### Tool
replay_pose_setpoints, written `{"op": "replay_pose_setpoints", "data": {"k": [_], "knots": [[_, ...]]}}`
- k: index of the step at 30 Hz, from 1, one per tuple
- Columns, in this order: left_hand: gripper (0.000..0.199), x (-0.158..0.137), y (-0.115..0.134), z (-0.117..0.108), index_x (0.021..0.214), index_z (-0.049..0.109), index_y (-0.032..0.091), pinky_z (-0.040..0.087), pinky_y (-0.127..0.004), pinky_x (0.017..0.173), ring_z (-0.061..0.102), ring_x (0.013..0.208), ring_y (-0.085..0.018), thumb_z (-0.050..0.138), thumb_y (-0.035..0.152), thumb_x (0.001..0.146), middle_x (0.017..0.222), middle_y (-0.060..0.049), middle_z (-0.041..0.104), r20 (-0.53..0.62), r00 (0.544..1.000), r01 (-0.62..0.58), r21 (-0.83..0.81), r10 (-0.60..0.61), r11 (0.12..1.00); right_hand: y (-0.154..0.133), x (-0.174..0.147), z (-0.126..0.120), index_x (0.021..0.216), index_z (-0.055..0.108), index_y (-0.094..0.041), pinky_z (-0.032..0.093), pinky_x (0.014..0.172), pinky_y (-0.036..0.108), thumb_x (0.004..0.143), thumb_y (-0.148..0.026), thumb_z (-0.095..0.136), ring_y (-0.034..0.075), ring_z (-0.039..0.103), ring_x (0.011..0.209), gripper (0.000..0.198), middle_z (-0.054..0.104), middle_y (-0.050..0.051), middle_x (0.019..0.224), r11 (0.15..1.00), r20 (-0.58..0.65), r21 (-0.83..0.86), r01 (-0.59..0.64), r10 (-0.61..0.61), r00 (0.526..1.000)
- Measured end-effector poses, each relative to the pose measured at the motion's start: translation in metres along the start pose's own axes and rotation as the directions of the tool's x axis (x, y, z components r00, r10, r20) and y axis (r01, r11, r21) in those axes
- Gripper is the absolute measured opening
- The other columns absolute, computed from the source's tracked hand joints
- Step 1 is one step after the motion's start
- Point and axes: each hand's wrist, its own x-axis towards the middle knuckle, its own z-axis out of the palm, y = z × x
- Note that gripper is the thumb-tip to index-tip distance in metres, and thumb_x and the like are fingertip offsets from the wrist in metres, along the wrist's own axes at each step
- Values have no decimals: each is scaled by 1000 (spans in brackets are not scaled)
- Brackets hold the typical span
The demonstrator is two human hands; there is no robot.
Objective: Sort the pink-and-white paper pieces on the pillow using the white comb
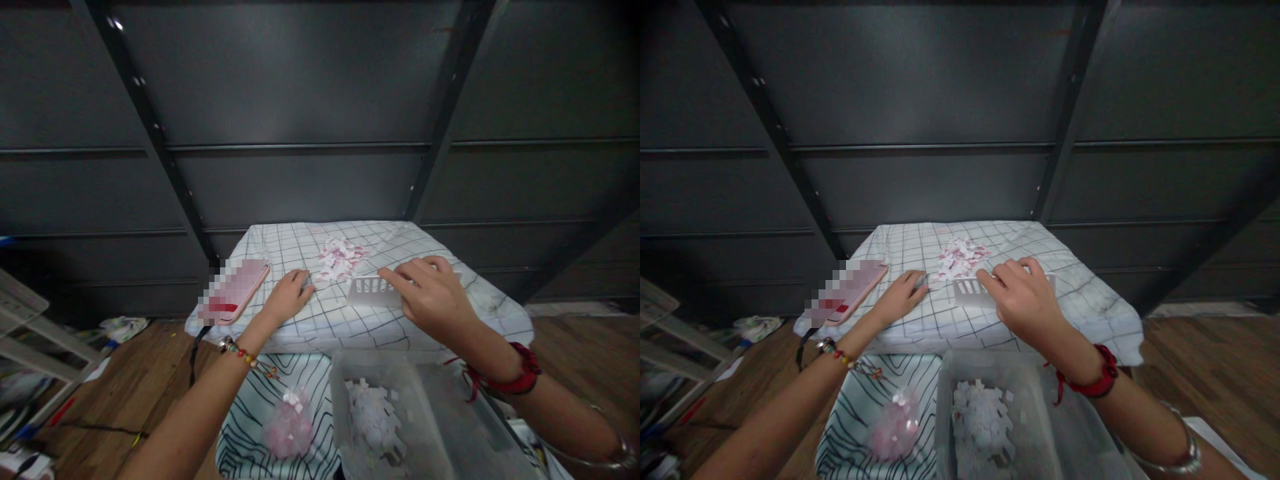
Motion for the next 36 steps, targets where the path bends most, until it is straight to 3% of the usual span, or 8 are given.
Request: {"op": "replay_pose_setpoints", "data": {"k": [10, 15, 21, 27, 36], "knots": [[41, -13, -12, -8, 125, 44, 13, 35, -37, 103, 45, 118, -23, 43, 35, 90, 126, -14, 47, 117, 988, -95, -69, 102, 993, -32, 12, 2, 84, 64, -14, 27, 66, 31, 76, 1, 39, 15, 40, 63, 31, 56, 3, 64, 992, -68, 125, 15, -6, 998], [42, -27, -18, -19, 127, 43, 16, 33, -38, 104, 44, 120, -23, 41, 37, 91, 129, -13, 44, 150, 984, -85, -95, 99, 992, -44, 24, 10, 86, 65, -14, 26, 67, 31, 75, 1, 39, 15, 40, 64, 32, 56, 3, 64, 989, -94, 142, 27, -14, 996], [40, -33, -13, -25, 126, 44, 17, 33, -37, 104, 43, 122, -22, 43, 35, 90, 130, -12, 46, 130, 985, -93, -127, 110, 988, -33, 22, 14, 87, 65, -16, 26, 68, 33, 73, 0, 42, 17, 42, 67, 31, 57, 4, 67, 995, -26, 96, 0, 2, 1000], [41, -32, -14, -23, 125, 46, 16, 35, -38, 103, 44, 121, -23, 47, 33, 88, 130, -12, 48, 119, 988, -86, -101, 98, 991, -11, 25, 5, 86, 65, -15, 25, 66, 33, 70, -3, 44, 19, 46, 70, 28, 59, 6, 68, 1000, 148, -15, -25, 27, 989], [37, -21, -11, -19, 122, 49, 15, 37, -37, 102, 47, 118, -23, 47, 29, 88, 125, -12, 51, 55, 994, -88, -80, 92, 993, -9, 32, 15, 94, 65, -17, 26, 68, 31, 75, -2, 42, 17, 44, 70, 33, 59, 4, 70, 996, 32, 59, 68, -70, 997]]}}
